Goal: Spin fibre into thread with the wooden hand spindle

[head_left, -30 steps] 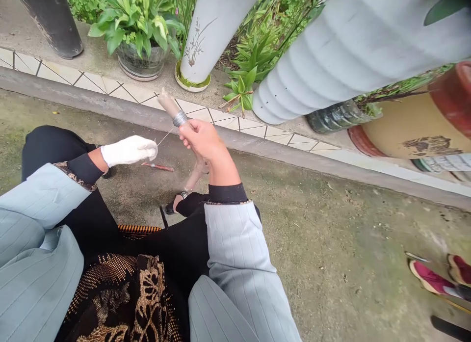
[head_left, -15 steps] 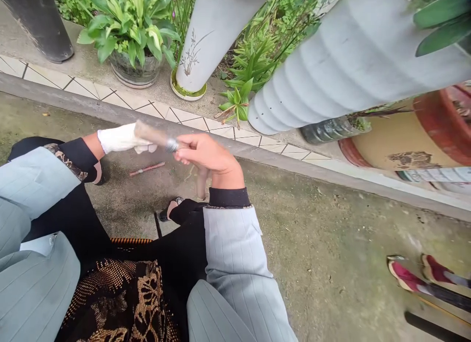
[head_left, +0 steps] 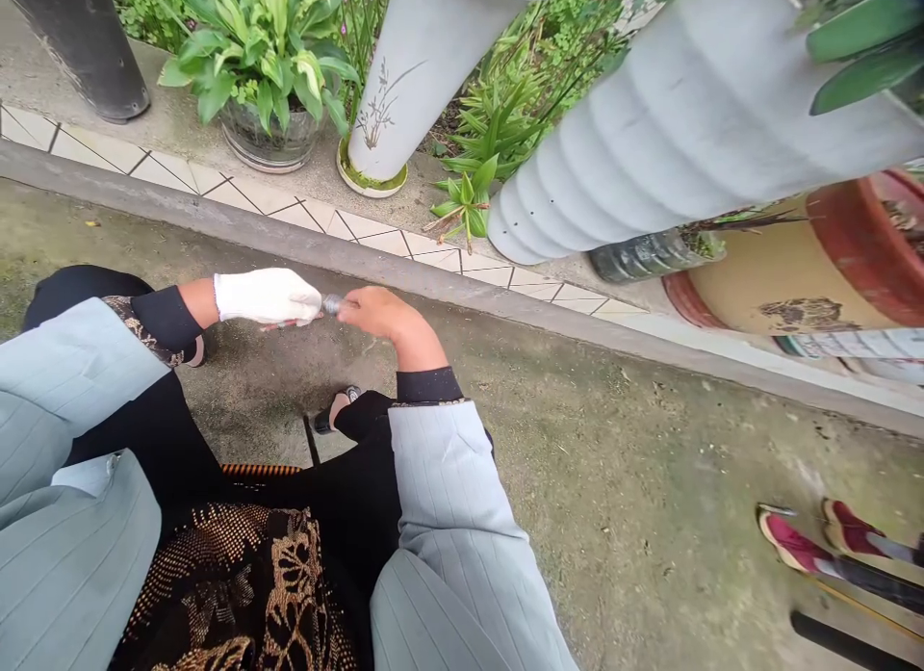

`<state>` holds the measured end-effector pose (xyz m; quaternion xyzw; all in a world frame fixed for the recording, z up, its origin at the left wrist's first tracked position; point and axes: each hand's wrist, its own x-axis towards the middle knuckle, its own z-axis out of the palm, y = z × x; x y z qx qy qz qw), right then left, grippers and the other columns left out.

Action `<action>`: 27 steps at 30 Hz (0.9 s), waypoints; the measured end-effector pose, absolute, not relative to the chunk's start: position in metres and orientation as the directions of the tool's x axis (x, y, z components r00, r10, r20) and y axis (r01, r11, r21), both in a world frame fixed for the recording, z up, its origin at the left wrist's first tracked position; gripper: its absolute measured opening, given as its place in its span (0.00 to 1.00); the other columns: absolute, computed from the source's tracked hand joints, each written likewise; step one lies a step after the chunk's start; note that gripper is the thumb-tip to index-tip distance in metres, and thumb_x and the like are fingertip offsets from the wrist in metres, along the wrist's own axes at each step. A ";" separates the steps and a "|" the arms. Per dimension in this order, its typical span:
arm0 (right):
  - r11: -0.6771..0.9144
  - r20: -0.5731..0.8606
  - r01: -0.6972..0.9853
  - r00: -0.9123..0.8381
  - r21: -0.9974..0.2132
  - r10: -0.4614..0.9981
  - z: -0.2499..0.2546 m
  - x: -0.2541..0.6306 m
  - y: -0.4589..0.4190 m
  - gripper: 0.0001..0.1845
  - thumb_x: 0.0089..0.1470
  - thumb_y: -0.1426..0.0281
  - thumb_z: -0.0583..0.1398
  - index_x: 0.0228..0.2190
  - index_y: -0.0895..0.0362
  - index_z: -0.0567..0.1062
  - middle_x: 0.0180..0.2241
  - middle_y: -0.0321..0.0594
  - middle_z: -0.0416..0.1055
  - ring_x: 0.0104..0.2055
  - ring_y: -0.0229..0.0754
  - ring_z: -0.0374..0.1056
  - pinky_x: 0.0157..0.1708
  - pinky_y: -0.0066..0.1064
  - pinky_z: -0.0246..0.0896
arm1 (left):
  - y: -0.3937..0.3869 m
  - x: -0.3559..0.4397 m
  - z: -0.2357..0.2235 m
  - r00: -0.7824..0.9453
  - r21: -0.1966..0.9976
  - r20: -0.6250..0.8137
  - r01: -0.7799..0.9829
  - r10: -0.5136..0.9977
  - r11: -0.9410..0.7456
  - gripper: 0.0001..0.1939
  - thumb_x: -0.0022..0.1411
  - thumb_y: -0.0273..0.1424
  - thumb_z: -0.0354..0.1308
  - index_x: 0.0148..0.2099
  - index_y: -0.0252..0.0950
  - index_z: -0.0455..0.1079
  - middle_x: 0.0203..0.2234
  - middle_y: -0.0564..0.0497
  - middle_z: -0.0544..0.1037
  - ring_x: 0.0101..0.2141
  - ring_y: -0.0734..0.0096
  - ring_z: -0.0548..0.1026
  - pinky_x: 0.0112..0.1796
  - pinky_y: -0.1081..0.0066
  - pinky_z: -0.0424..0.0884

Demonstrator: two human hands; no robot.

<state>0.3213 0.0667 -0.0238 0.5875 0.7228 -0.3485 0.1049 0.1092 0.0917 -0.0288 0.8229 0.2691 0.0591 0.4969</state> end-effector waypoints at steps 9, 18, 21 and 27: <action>-0.068 -0.355 0.374 -0.783 -0.925 0.512 0.000 0.344 0.052 0.14 0.50 0.61 0.64 0.33 0.60 0.74 0.25 0.33 0.67 0.25 0.31 0.59 0.26 0.24 0.55 | 0.100 0.106 -0.026 0.878 0.963 -0.199 0.257 0.435 -0.076 0.14 0.61 0.37 0.57 0.29 0.31 0.69 0.22 0.51 0.72 0.21 0.78 0.64 0.23 0.77 0.60; -0.107 -0.107 0.004 -0.087 -0.994 0.990 -0.001 0.359 0.053 0.22 0.46 0.52 0.65 0.30 0.57 0.70 0.26 0.34 0.66 0.24 0.31 0.59 0.24 0.24 0.59 | 0.089 0.111 -0.027 0.857 0.970 -0.193 0.239 0.478 -0.037 0.12 0.64 0.32 0.52 0.32 0.28 0.67 0.26 0.50 0.70 0.25 0.80 0.62 0.27 0.78 0.59; -0.160 -0.160 0.120 0.009 -0.980 0.987 -0.019 0.355 0.060 0.19 0.51 0.53 0.61 0.31 0.57 0.70 0.26 0.34 0.66 0.24 0.31 0.59 0.25 0.25 0.59 | 0.082 0.114 -0.029 0.924 0.949 -0.177 0.251 0.340 -0.189 0.12 0.65 0.31 0.50 0.32 0.29 0.67 0.26 0.51 0.69 0.27 0.79 0.62 0.30 0.77 0.59; -0.170 -0.303 0.761 -0.037 -0.626 0.952 -0.033 0.344 0.063 0.10 0.51 0.64 0.60 0.30 0.59 0.73 0.22 0.34 0.64 0.25 0.35 0.58 0.27 0.28 0.51 | 0.086 0.110 -0.027 0.957 0.953 -0.191 0.234 0.218 -0.195 0.11 0.63 0.33 0.52 0.30 0.32 0.69 0.24 0.51 0.70 0.26 0.76 0.64 0.29 0.76 0.60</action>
